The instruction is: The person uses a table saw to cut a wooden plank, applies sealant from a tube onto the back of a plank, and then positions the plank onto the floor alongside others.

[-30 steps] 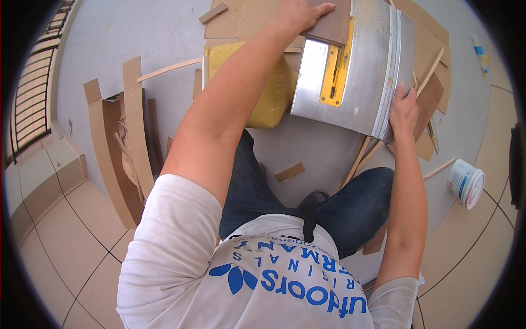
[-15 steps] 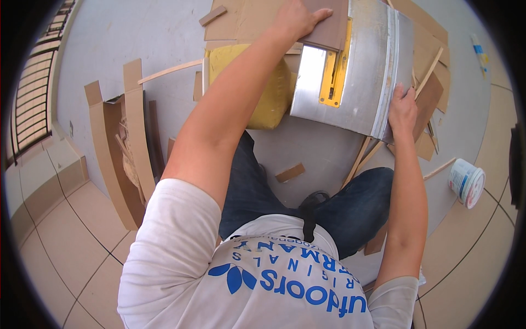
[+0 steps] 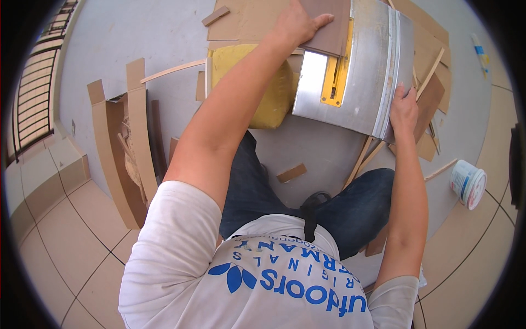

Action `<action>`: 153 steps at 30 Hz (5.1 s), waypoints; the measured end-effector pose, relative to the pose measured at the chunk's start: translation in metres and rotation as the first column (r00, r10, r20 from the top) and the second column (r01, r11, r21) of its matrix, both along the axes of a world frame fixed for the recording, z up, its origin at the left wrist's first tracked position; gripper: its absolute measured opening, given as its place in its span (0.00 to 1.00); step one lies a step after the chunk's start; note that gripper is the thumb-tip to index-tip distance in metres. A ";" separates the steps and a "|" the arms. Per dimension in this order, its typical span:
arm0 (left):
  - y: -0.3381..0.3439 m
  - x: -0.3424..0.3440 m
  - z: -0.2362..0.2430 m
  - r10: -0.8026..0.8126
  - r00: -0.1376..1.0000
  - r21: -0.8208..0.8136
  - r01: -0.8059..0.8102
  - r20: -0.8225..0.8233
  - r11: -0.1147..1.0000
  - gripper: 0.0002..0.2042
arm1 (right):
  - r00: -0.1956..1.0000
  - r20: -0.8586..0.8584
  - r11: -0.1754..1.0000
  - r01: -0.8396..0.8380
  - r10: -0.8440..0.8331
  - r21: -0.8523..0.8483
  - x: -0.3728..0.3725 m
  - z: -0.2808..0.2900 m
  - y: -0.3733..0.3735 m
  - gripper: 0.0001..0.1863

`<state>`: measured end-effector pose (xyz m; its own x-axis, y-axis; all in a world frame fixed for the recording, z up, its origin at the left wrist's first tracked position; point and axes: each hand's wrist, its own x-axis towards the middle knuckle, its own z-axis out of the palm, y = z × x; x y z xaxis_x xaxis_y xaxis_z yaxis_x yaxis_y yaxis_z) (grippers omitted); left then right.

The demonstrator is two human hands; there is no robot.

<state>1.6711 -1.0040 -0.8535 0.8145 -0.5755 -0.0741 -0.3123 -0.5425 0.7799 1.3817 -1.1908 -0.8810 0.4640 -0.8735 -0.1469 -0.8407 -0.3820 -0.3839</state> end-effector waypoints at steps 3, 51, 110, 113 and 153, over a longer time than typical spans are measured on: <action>0.001 -0.004 0.004 0.004 1.000 0.066 -0.006 0.021 0.998 0.44 | 1.000 0.017 1.000 0.005 -0.005 -0.001 -0.001 0.000 0.000 0.31; 0.025 -0.034 -0.018 -0.020 0.995 0.002 0.020 0.096 1.000 0.47 | 1.000 0.009 1.000 -0.014 0.014 -0.009 -0.001 0.000 -0.002 0.32; 0.072 -0.093 -0.002 -0.037 0.999 0.022 0.038 -0.035 0.999 0.44 | 0.999 0.022 0.999 -0.025 0.025 -0.030 -0.007 -0.006 -0.004 0.35; 0.072 -0.097 0.002 -0.041 0.999 0.026 0.041 -0.005 0.999 0.44 | 0.999 0.035 0.999 -0.022 0.023 -0.024 -0.008 -0.005 -0.005 0.35; 0.098 -0.113 -0.009 -0.041 0.999 0.118 0.039 0.012 0.992 0.48 | 0.308 0.808 0.836 0.411 -0.502 0.363 -0.086 -0.039 0.097 0.19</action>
<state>1.5577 -0.9061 -0.8627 0.7923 -0.5958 -0.1319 -0.3466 -0.6172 0.7063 1.2952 -1.0943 -0.9199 -0.0903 -0.9959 -0.0102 -0.0864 0.0180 -0.9961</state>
